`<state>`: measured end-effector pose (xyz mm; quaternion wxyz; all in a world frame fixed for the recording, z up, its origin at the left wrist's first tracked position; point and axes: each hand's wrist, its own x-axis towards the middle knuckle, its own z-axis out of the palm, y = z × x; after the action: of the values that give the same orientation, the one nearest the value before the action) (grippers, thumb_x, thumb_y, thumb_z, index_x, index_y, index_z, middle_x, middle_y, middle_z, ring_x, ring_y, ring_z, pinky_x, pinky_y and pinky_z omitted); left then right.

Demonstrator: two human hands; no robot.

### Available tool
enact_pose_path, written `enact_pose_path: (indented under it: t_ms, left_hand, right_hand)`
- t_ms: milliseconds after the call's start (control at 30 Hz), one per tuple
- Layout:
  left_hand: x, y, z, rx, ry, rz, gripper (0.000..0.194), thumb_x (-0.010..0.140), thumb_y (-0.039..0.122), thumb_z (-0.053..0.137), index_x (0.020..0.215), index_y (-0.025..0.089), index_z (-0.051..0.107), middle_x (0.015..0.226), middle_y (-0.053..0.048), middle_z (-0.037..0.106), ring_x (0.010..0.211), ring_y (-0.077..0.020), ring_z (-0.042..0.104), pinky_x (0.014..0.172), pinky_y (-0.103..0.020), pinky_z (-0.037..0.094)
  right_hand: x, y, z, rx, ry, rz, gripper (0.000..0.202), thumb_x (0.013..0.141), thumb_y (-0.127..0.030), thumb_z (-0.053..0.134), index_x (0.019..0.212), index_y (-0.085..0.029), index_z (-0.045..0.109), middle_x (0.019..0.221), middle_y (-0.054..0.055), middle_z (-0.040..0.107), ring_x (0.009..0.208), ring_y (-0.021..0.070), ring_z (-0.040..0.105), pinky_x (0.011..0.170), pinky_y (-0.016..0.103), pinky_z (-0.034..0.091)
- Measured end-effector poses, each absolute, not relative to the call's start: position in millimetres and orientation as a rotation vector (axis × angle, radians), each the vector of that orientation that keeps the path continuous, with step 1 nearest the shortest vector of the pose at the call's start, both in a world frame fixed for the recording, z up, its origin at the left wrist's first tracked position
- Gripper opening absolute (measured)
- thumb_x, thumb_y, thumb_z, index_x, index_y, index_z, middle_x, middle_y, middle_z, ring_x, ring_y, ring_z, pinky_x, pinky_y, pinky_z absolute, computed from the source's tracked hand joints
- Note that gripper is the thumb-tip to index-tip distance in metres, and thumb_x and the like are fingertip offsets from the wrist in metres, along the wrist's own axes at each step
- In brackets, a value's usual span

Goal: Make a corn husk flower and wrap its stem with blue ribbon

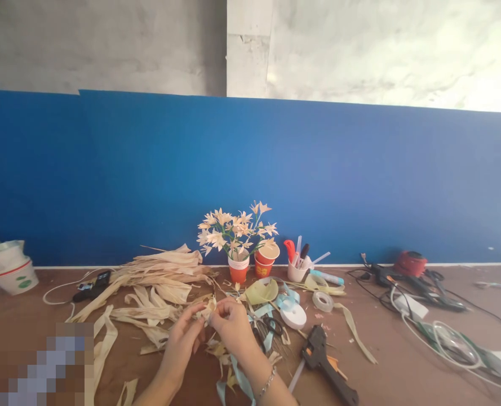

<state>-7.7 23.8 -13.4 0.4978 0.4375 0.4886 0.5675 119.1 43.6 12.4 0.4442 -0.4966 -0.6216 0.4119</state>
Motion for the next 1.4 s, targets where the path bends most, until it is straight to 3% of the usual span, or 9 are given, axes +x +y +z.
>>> enact_pose_path:
  t_ms: [67, 167, 400, 600, 833, 1033, 1233, 1400]
  left_hand:
    - [-7.2, 24.1, -14.7, 0.998, 1.139, 1.219, 0.048, 0.070, 0.045, 0.061, 0.107, 0.016, 0.058, 0.040, 0.007, 0.046, 0.033, -0.0084, 0.035, 0.034, -0.018, 0.022]
    - [-6.5, 24.9, -16.8, 0.988, 1.112, 1.120, 0.044, 0.069, 0.048, 0.060, 0.098, 0.015, 0.059, 0.038, 0.007, 0.046, 0.031, -0.0055, 0.029, 0.032, -0.017, 0.015]
    - [-5.6, 27.5, -12.3, 1.026, 1.154, 1.115, 0.037, 0.065, 0.048, 0.063, 0.080, 0.015, 0.060, 0.036, 0.009, 0.042, 0.030, -0.0039, 0.027, 0.032, -0.016, 0.017]
    - [-7.0, 29.2, -12.7, 1.033, 1.165, 1.135, 0.032, 0.067, 0.048, 0.062, 0.071, 0.017, 0.053, 0.036, 0.007, 0.048, 0.027, -0.0027, 0.024, 0.031, -0.016, 0.011]
    - [-4.8, 27.4, -9.6, 0.834, 1.004, 1.291, 0.028, 0.062, 0.037, 0.070, 0.075, 0.018, 0.054, 0.047, 0.008, 0.049, 0.039, -0.0052, 0.039, 0.034, -0.014, 0.020]
    - [-4.2, 24.9, -2.5, 0.800, 0.997, 1.289, 0.028, 0.060, 0.038, 0.073, 0.066, 0.014, 0.061, 0.046, 0.006, 0.048, 0.043, -0.0053, 0.039, 0.039, -0.016, 0.025]
    - [-6.0, 25.4, -2.8, 0.827, 0.968, 1.272, 0.028, 0.063, 0.040, 0.072, 0.065, 0.014, 0.060, 0.047, 0.005, 0.050, 0.042, -0.0053, 0.039, 0.040, -0.017, 0.023]
    - [-7.4, 24.6, -2.3, 0.869, 0.910, 1.232, 0.027, 0.067, 0.039, 0.069, 0.066, 0.015, 0.059, 0.051, 0.004, 0.052, 0.041, -0.0040, 0.035, 0.039, -0.016, 0.016]
  right_hand:
    - [121.6, 44.6, 12.9, -1.230, -1.546, 1.176, 0.015, 0.070, -0.023, 0.052, 0.057, -0.017, 0.047, 0.058, -0.002, 0.051, 0.053, 0.0105, 0.048, 0.051, 0.022, 0.038]
    - [123.1, 45.1, 13.9, -1.300, -1.532, 1.328, 0.011, 0.073, -0.026, 0.050, 0.066, -0.018, 0.048, 0.053, -0.003, 0.053, 0.045, 0.0100, 0.048, 0.043, 0.020, 0.037]
    - [124.4, 45.5, 8.4, -1.228, -1.583, 1.345, 0.014, 0.075, -0.028, 0.051, 0.068, -0.019, 0.043, 0.056, -0.006, 0.051, 0.044, 0.0115, 0.058, 0.037, 0.017, 0.035]
    - [123.1, 45.6, 8.9, -1.236, -1.548, 1.317, 0.008, 0.073, -0.021, 0.052, 0.070, -0.018, 0.046, 0.054, -0.006, 0.052, 0.046, 0.0082, 0.052, 0.045, 0.018, 0.041]
    - [121.0, 45.7, 9.1, -1.228, -1.461, 1.290, 0.006, 0.068, -0.022, 0.055, 0.067, -0.017, 0.052, 0.052, -0.005, 0.054, 0.046, 0.0094, 0.052, 0.045, 0.020, 0.038]
    - [116.1, 43.8, 8.9, -1.235, -1.416, 1.231, 0.012, 0.065, -0.026, 0.062, 0.065, -0.017, 0.053, 0.051, -0.004, 0.057, 0.046, 0.0107, 0.053, 0.045, 0.022, 0.041]
    - [125.2, 40.1, 21.1, -1.168, -1.181, 1.694, 0.027, 0.067, -0.039, 0.065, 0.072, -0.014, 0.057, 0.060, 0.000, 0.063, 0.050, 0.0104, 0.059, 0.038, 0.015, 0.035]
    - [133.1, 42.2, 16.0, -0.938, -0.960, 2.081, 0.021, 0.066, -0.030, 0.069, 0.071, -0.011, 0.061, 0.057, -0.001, 0.060, 0.046, 0.0061, 0.054, 0.032, 0.013, 0.020]
